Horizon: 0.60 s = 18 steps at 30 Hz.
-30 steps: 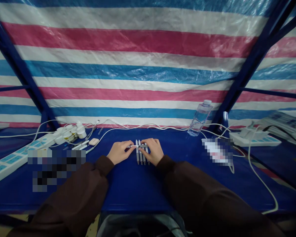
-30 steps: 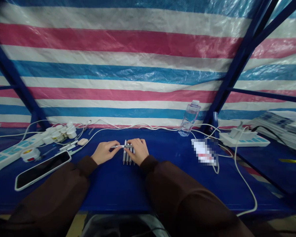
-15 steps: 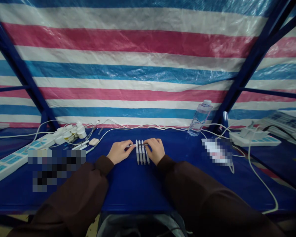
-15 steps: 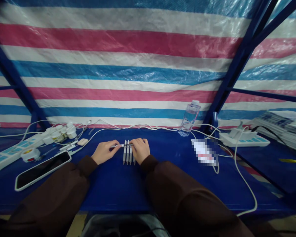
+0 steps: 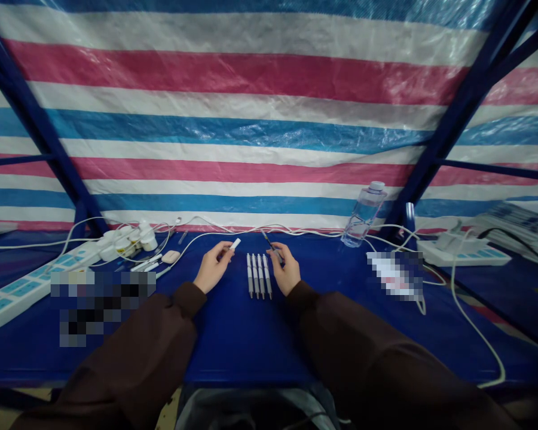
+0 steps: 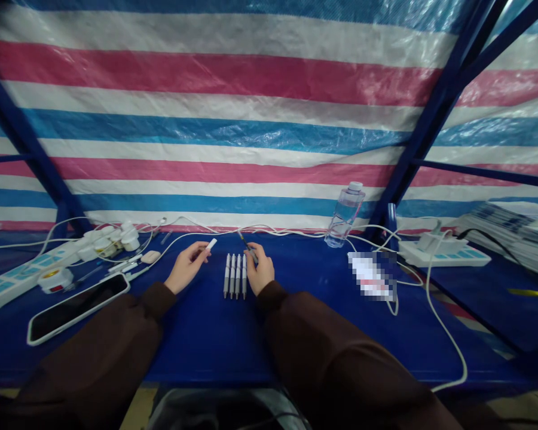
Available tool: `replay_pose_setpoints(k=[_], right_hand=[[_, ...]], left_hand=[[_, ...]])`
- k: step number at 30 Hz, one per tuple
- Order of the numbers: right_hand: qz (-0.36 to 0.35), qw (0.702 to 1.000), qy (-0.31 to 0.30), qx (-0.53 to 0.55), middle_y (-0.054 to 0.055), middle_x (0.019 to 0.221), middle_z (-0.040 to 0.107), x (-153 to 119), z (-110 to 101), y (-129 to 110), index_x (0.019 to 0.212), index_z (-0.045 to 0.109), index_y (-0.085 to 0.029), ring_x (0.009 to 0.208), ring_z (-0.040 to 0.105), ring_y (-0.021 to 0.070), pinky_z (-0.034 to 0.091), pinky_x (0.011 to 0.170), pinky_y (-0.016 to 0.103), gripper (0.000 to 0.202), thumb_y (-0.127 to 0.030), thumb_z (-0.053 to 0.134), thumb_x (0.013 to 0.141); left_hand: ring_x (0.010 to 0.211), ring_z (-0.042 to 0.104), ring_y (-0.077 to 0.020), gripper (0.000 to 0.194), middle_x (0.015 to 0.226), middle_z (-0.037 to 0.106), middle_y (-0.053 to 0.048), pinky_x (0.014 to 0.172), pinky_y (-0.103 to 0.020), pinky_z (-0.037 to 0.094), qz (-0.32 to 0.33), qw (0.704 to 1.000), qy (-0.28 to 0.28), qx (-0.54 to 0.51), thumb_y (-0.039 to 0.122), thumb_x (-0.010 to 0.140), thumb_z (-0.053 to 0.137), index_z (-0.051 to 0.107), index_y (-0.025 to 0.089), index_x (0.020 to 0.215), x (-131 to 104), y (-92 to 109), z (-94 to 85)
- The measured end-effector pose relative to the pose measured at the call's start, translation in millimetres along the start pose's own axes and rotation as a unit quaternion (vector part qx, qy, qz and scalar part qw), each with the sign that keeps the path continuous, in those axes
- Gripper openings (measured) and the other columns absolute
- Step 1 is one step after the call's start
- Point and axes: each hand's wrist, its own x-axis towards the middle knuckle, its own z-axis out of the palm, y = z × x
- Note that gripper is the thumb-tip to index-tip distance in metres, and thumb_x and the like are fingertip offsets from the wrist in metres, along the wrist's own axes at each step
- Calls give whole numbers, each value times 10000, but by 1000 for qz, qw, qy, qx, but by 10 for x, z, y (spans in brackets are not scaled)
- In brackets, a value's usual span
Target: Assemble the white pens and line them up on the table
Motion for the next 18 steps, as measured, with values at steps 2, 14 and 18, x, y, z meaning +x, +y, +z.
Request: replay_pose_setpoints(k=[2,14,18], right_hand=[[32,999,5,44,44,936,682,1,28,30,1119,455,-223,783,625,184,435,661,290,271,-335,418,875],[121,978,42,162,88,929,684,48,68,57,961,441,-195,703,613,167,461,716,327,273,-441,435,846],[129,977,42,166,86,928,685,47,70,63,949,430,-200,708,613,169,458,721,333,273,-449,446,839]], left_hand=[[636,593,-139,312,776,625,-37,539,-233,438,-46,996,2,-75,400,780,536,564,160,976,28,-37,-5],[773,664,-213,293,913,658,-111,622,-286,504,-195,936,-19,-291,299,730,629,530,134,952,39,-56,8],[782,665,-217,279,929,658,-116,628,-290,508,-195,932,-26,-304,291,740,621,535,134,953,41,-69,4]])
